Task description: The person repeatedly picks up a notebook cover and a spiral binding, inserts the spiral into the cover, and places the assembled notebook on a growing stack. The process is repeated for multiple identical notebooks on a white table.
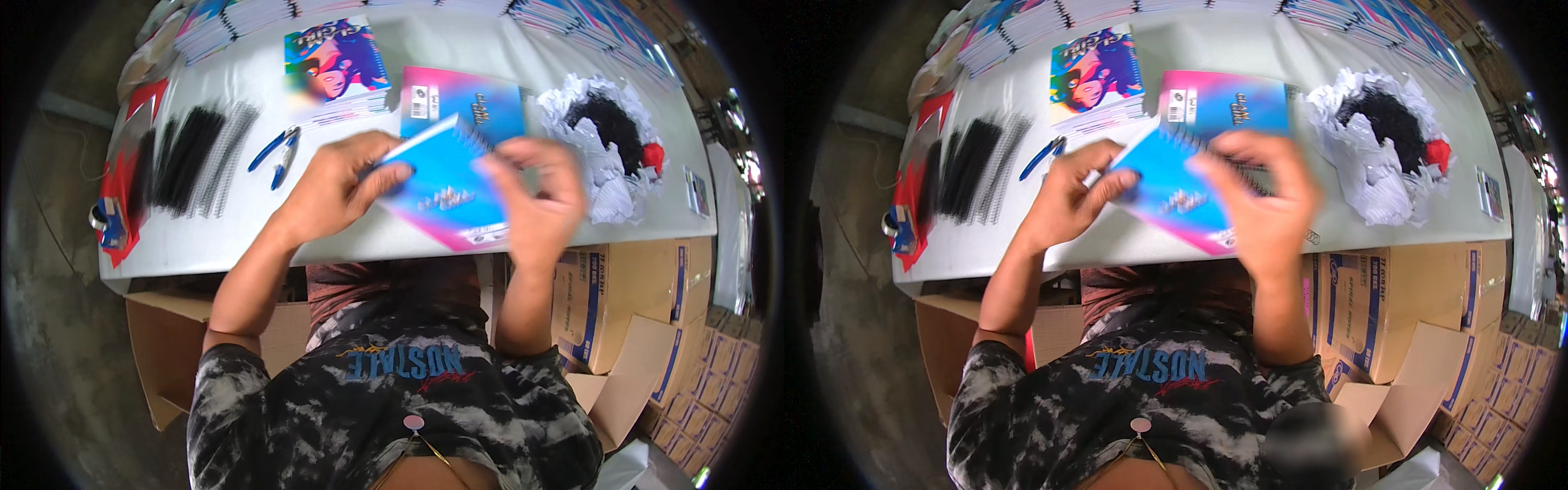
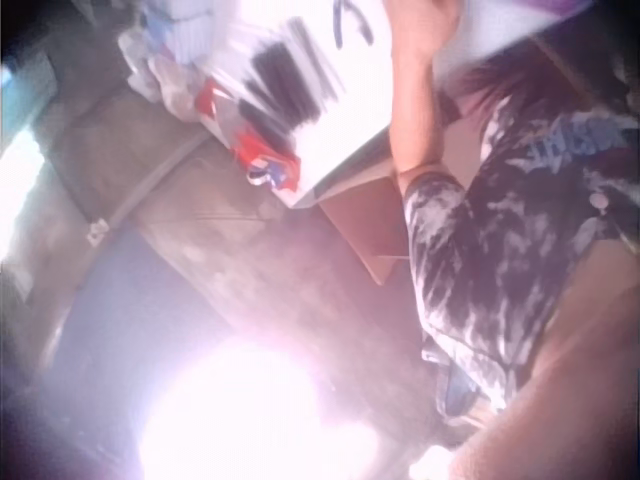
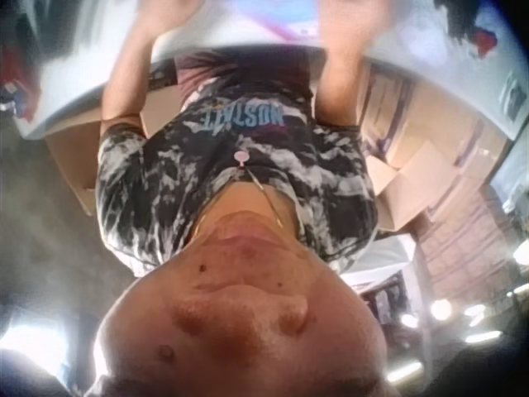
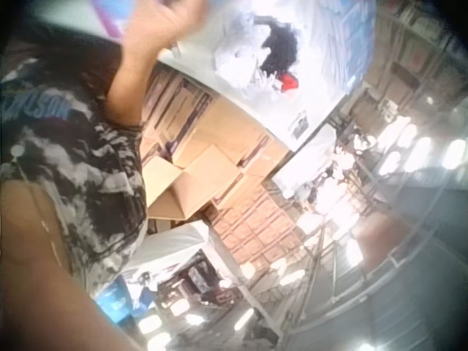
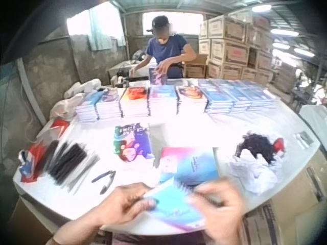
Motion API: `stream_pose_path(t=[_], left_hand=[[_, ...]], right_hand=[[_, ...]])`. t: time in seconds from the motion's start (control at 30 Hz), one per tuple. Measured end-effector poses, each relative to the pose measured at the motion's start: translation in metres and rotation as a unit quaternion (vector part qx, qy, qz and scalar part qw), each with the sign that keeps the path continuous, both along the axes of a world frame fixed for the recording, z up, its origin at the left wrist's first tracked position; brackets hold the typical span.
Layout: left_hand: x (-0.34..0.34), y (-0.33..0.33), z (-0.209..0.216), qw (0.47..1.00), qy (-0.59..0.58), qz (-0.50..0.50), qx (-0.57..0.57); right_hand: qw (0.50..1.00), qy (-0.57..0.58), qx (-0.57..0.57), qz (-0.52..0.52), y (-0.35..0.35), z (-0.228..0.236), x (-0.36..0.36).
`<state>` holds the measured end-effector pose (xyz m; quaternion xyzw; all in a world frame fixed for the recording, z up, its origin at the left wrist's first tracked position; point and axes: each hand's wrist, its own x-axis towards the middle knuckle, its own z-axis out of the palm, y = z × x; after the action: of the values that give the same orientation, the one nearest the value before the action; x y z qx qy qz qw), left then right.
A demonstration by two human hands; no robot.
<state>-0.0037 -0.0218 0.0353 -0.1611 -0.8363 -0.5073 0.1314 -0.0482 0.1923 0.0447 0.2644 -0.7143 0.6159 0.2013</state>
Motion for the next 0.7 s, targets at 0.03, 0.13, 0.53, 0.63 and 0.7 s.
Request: stream_pose_path(t=[0.03,0.13,0.53,0.63,0.7], left_hand=[[-0.009,0.011,0.006,0.999,0.012,0.051,0.012],[-0.057,0.039,-0.004,0.949,0.164,0.231,0.137],[-0.088,0.058,-0.115,0.921,0.042,0.386,-0.037],[-0.084,0.056,-0.121,0.921,-0.017,0.389,-0.015],[-0.083,0.056,-0.128,0.919,-0.013,0.394,0.016]], right_hand=[[0.993,0.020,-0.077,-0.082,0.014,0.004,-0.012],[0.932,0.039,-0.288,-0.217,0.037,-0.006,-0.056],[0.944,-0.077,-0.057,-0.315,0.020,-0.147,-0.100],[0.944,-0.084,-0.041,-0.317,0.021,-0.148,-0.102],[0.936,-0.036,-0.003,-0.349,0.021,-0.150,-0.106]])
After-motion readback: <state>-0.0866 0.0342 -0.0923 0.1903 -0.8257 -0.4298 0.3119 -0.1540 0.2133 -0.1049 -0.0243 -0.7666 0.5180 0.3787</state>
